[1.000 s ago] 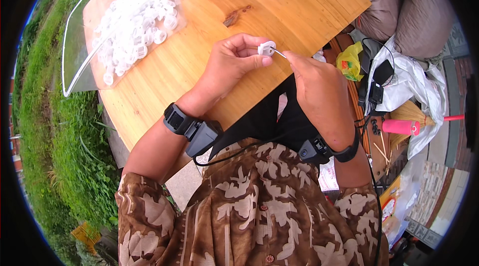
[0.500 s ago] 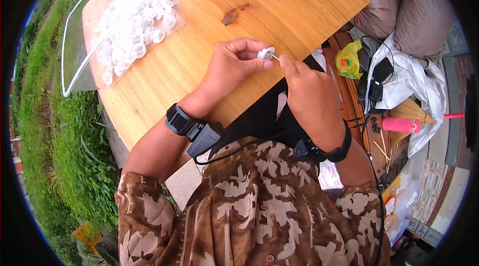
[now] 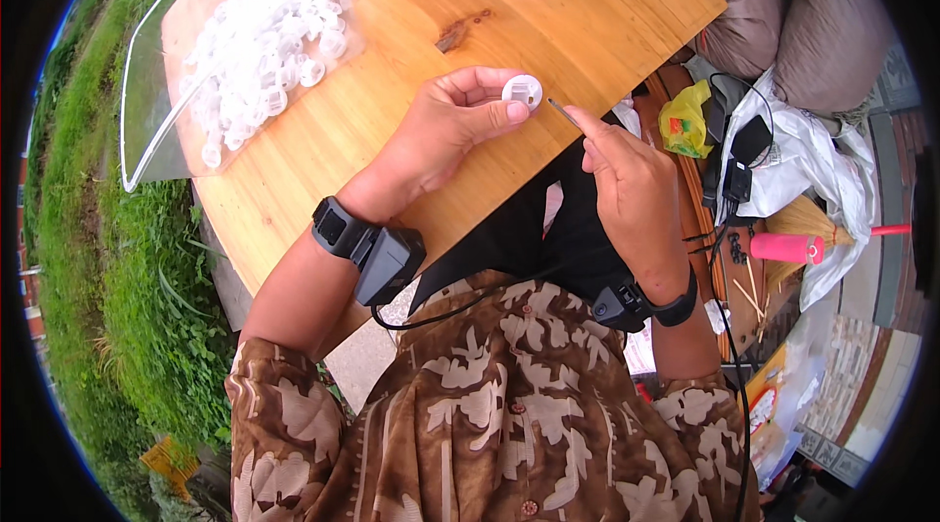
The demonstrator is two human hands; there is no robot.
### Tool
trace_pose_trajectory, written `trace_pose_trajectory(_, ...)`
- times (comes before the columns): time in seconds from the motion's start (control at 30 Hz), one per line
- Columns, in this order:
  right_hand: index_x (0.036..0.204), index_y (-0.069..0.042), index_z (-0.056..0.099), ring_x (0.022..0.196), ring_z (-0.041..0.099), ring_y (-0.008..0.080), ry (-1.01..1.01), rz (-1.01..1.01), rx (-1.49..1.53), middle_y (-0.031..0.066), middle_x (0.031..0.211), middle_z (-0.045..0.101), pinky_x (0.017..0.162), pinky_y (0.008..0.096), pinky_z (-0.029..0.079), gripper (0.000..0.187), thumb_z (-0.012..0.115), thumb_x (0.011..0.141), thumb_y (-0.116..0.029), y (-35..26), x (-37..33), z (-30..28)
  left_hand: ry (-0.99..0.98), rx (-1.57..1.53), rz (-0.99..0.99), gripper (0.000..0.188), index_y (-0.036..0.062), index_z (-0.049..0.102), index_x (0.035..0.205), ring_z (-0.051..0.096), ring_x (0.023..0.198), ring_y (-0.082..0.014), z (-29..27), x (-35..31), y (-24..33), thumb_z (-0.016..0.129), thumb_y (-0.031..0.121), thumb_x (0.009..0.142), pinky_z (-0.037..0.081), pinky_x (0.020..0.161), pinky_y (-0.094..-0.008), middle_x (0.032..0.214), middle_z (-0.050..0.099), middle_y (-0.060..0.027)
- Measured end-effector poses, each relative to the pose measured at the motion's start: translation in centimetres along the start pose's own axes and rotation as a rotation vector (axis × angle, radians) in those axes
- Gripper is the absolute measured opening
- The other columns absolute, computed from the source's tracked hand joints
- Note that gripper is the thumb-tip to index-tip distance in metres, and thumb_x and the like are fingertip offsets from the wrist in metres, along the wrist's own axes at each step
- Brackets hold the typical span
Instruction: Cleaning and inspecting small plastic cap components with a thin metal tool.
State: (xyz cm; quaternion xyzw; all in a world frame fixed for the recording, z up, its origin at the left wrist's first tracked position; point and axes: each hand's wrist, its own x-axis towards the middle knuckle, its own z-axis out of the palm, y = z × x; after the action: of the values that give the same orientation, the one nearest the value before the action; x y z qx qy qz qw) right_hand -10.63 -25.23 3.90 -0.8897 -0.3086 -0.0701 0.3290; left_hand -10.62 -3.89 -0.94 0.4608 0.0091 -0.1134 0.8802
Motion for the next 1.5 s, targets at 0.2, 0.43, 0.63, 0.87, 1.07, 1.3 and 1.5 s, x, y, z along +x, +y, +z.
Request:
trace_pose_trajectory(0.2, 0.110, -0.001, 0.059, 0.070, 0.062, 0.0307, 0.046, -0.063, -0.031, 0.0143, 0.080, 0.063, 0.060, 0.0370, 0.050, 0.027, 0.053, 0.083, 0.001, 0.7, 0.1, 0.6, 0.021, 0.030, 0.041, 0.029, -0.0018, 0.062, 0.111, 0.063, 0.099, -0.0157, 0.5, -0.1, -0.1, 0.070, -0.001, 0.083, 0.050, 0.090, -0.0281, 0.107, 0.066, -0.0091)
trace_pose_trajectory(0.43, 0.107, -0.004, 0.055, 0.070, 0.064, 0.0323, -0.028, -0.042, -0.079, 0.0131, 0.081, 0.063, 0.058, 0.0410, 0.050, 0.026, 0.054, 0.082, 0.001, 0.2, 0.0, 0.7, 0.015, 0.120, 0.072, 0.030, -0.0018, 0.060, 0.109, 0.064, 0.097, -0.0147, 0.3, -0.2, -0.2, 0.072, 0.000, 0.082, 0.050, 0.089, -0.0271, 0.107, 0.066, -0.0095)
trace_pose_trajectory(0.63, 0.114, -0.006, 0.060, 0.069, 0.064, 0.0300, 0.025, -0.112, -0.206, 0.0113, 0.084, 0.064, 0.058, 0.0402, 0.051, 0.036, 0.057, 0.078, 0.002, -0.4, 0.2, 0.6, 0.036, 0.123, 0.083, 0.030, -0.0009, 0.058, 0.106, 0.064, 0.096, -0.0144, 0.3, -0.2, -0.1, 0.074, 0.000, 0.080, 0.051, 0.088, -0.0268, 0.105, 0.066, -0.0094)
trace_pose_trajectory(0.87, 0.116, -0.005, 0.060, 0.068, 0.064, 0.0287, -0.009, -0.109, -0.282, 0.0107, 0.080, 0.062, 0.058, 0.0387, 0.051, 0.039, 0.056, 0.078, 0.001, -0.9, 0.8, 0.8, 0.046, 0.102, 0.093, 0.030, -0.0005, 0.059, 0.105, 0.065, 0.095, -0.0145, 0.5, -0.2, -0.3, 0.074, 0.000, 0.080, 0.051, 0.088, -0.0271, 0.104, 0.066, -0.0102)
trace_pose_trajectory(1.07, 0.117, -0.006, 0.060, 0.068, 0.065, 0.0295, -0.035, -0.081, -0.284, 0.0110, 0.080, 0.063, 0.058, 0.0395, 0.052, 0.040, 0.056, 0.078, 0.001, -1.1, 0.9, 0.8, 0.063, 0.110, 0.120, 0.028, -0.0004, 0.060, 0.104, 0.065, 0.093, -0.0136, 0.8, -0.3, -0.3, 0.074, -0.001, 0.079, 0.052, 0.086, -0.0267, 0.102, 0.068, -0.0104)
trace_pose_trajectory(1.3, 0.115, -0.005, 0.060, 0.069, 0.065, 0.0310, -0.086, -0.037, -0.362, 0.0115, 0.080, 0.064, 0.060, 0.0400, 0.052, 0.036, 0.054, 0.080, -0.001, -1.4, 0.8, 1.4, 0.106, 0.228, 0.129, 0.023, 0.0013, 0.064, 0.103, 0.063, 0.093, -0.0123, 1.0, -0.1, -0.8, 0.071, -0.003, 0.081, 0.051, 0.087, -0.0275, 0.104, 0.067, -0.0076)
trace_pose_trajectory(1.5, 0.114, -0.004, 0.059, 0.070, 0.065, 0.0324, -0.087, -0.034, -0.278, 0.0130, 0.083, 0.065, 0.061, 0.0407, 0.052, 0.035, 0.053, 0.080, -0.001, -1.1, 0.5, 0.3, 0.107, 0.187, 0.152, 0.026, 0.0014, 0.063, 0.105, 0.064, 0.095, -0.0132, 0.7, -0.2, -0.6, 0.072, -0.001, 0.081, 0.051, 0.088, -0.0278, 0.105, 0.067, -0.0081)
